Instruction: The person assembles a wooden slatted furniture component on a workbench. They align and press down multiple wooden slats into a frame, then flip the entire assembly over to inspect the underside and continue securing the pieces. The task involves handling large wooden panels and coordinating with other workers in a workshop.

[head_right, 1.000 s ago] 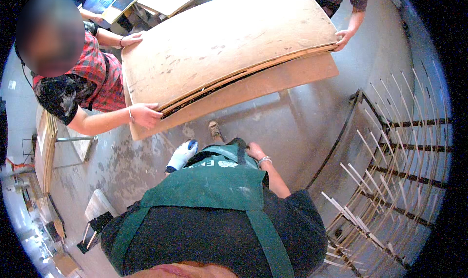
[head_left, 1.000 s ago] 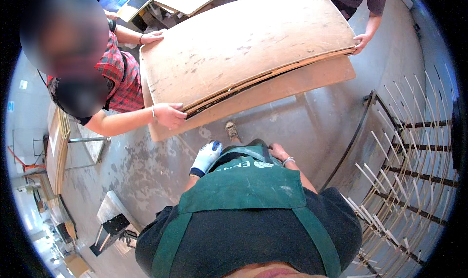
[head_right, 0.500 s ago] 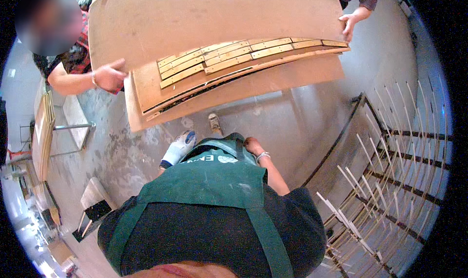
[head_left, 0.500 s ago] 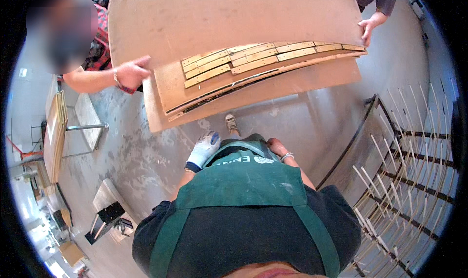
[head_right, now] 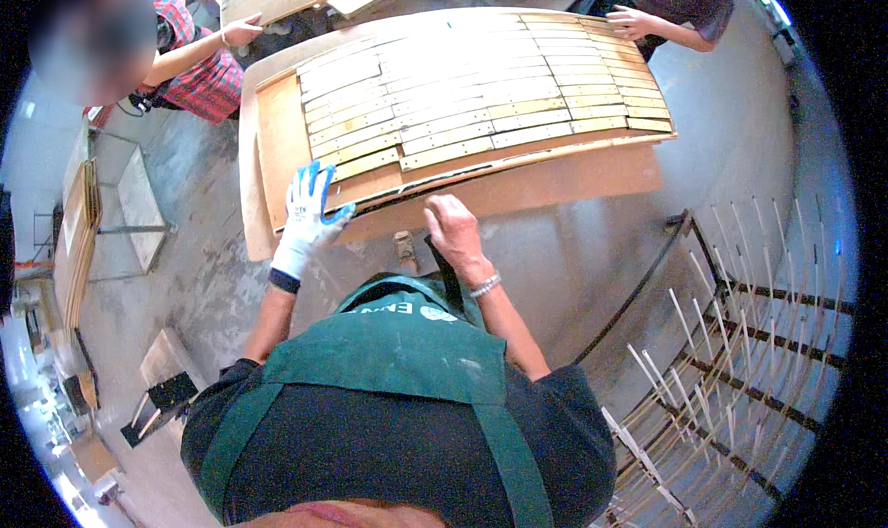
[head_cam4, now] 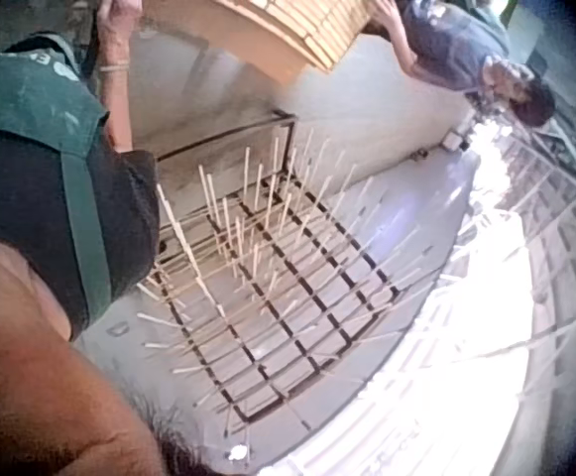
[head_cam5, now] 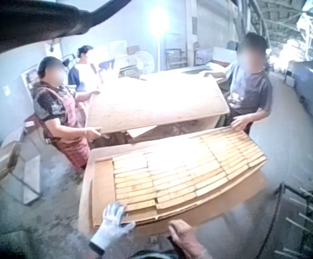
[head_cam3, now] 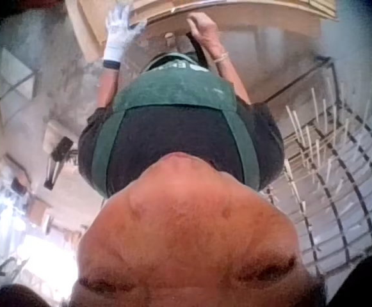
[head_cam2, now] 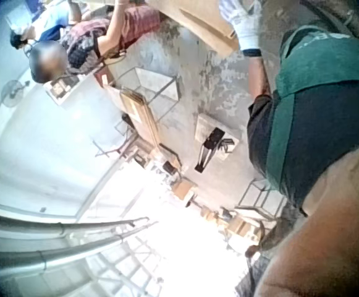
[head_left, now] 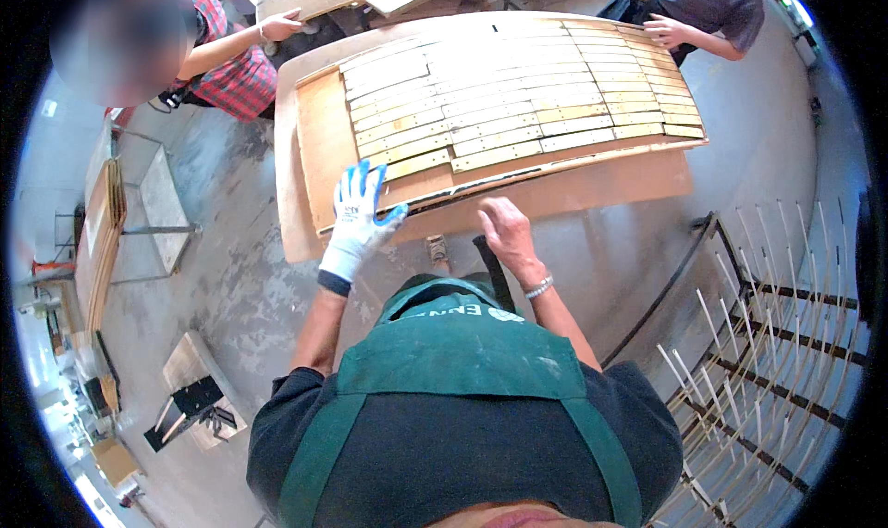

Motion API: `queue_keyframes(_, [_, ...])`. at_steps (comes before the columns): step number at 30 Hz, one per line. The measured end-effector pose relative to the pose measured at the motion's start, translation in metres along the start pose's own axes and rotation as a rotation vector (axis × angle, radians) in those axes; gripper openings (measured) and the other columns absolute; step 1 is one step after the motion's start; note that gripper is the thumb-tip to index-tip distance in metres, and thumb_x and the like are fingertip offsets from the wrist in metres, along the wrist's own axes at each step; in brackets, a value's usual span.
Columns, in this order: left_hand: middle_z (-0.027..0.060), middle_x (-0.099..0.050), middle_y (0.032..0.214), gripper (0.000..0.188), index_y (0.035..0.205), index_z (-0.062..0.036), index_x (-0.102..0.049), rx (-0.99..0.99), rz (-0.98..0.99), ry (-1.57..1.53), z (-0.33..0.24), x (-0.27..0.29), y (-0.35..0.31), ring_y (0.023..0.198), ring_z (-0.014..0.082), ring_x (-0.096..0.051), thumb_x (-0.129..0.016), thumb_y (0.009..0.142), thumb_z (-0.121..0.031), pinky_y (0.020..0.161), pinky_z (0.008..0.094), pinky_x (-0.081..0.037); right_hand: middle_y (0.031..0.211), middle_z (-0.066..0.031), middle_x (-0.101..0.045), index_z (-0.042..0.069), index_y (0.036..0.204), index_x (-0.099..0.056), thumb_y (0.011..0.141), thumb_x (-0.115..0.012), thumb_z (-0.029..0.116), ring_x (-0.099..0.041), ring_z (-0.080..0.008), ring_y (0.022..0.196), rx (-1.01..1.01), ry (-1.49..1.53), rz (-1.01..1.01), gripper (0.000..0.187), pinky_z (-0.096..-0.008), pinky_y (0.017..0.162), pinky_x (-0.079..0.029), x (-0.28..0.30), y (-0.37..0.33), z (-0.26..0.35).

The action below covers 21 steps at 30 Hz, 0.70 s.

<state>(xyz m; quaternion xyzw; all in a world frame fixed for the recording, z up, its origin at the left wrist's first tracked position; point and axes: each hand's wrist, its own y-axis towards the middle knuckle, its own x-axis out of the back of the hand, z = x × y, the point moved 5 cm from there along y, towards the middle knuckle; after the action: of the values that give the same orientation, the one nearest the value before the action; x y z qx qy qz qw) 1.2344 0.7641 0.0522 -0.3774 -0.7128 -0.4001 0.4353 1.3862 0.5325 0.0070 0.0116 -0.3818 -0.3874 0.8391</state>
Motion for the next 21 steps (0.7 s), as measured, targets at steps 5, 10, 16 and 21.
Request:
queue_keyframes(5, [0.0248,-0.033,0.158,0.094,0.154,-0.0103,-0.039,-0.053,0.004,0.175,0.034,-0.029,0.056,0.147,0.047,-0.025,-0.068,0.083,-0.065,0.12,0.0588,-0.014,0.109,-0.0128,-0.066,0.005,0.11,-0.064,0.083,-0.074,0.015,-0.059,-0.0316,0.107,0.197,-0.233,0.069,0.03,-0.0442,0.096,-0.046,-0.016,0.067,0.01])
queue_keyframes(10, [0.0239,-0.033,0.158,0.097,0.153,-0.0079,-0.04,-0.074,-0.001,0.087,0.025,-0.037,0.082,0.147,0.0473,-0.024,-0.069,0.081,-0.066,0.12,0.059,-0.014,0.119,-0.0129,-0.062,0.006,0.115,-0.063,0.078,-0.08,0.023,-0.055,-0.0328,0.114,0.079,-0.41,0.09,0.045,-0.0463,0.1,-0.043,-0.013,0.077,-0.015])
queue_keyframes(16, [0.0221,-0.038,0.155,0.076,0.151,-0.0072,-0.042,-0.046,-0.007,-0.043,0.032,-0.023,0.084,0.146,0.0443,-0.028,-0.069,0.091,-0.046,0.12,0.0547,-0.021,0.149,-0.0156,-0.045,0.008,0.137,-0.054,0.068,-0.086,0.046,-0.035,-0.039,0.142,0.05,-0.562,0.101,0.085,-0.0576,0.113,-0.029,0.008,0.1,-0.036])
queue_keyframes(21, [0.0262,-0.039,0.153,0.063,0.149,-0.0051,-0.043,0.006,-0.168,-0.121,0.099,-0.037,0.126,0.141,0.0469,-0.035,-0.063,0.098,-0.036,0.118,0.0545,-0.027,0.159,-0.0095,-0.038,0.018,0.153,-0.042,0.07,-0.075,0.067,-0.026,-0.0362,0.15,0.07,-0.634,0.3,0.103,-0.0619,0.119,-0.019,0.011,0.121,-0.074])
